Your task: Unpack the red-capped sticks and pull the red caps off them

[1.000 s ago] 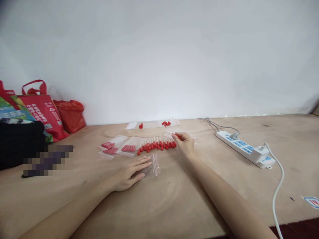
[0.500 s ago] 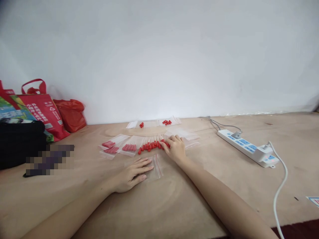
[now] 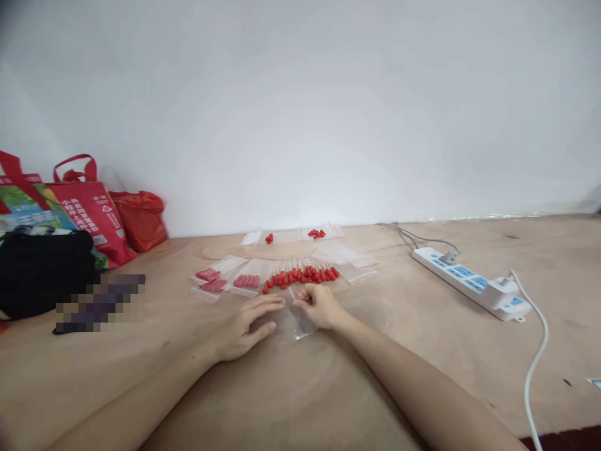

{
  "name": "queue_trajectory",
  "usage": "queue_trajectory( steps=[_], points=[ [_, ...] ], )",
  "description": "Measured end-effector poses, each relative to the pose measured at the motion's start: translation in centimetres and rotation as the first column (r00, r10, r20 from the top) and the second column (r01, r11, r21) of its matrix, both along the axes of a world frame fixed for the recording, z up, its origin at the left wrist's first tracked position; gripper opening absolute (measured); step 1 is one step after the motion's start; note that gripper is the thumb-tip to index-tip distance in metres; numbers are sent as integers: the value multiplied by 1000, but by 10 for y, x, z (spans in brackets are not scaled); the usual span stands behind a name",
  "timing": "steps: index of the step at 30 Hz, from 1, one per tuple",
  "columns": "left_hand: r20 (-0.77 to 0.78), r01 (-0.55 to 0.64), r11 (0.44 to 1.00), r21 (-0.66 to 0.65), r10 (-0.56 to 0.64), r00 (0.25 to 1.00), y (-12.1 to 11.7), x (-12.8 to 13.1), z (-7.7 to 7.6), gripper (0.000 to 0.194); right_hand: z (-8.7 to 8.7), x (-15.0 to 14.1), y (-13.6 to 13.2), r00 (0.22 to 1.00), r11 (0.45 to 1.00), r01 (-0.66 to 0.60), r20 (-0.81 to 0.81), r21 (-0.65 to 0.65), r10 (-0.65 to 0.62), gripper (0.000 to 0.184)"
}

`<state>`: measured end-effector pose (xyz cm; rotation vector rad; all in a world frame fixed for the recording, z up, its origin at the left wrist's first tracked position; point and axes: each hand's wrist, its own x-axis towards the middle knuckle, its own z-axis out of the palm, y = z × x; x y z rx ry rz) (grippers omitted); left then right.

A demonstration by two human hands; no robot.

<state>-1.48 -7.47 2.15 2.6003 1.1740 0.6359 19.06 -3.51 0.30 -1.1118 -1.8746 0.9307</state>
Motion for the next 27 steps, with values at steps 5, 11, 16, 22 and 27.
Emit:
queue_trajectory(
  steps=[5,11,16,22,27],
  points=[
    [23,-254,917,308,260,965,26,-36,5,32,18,45,27,889,942,336,-335,8,-314,37],
    [-108,-305,876,374,368,924,53,-81,-6,41,15,110,56,615,497,782,-340,376,-711,23],
    [-121,-293,901,321,345,931,58,-81,-9,31,-4,122,57,517,562,555,275,614,-811,15],
    [-199,-334,885,326,409,890,56,-72,-2,27,-5,115,49,455,637,462,452,616,-767,19],
    [-431,-348,861,372,492,757,39,-64,17,23,-1,103,43,480,586,384,388,714,-787,25]
  ],
)
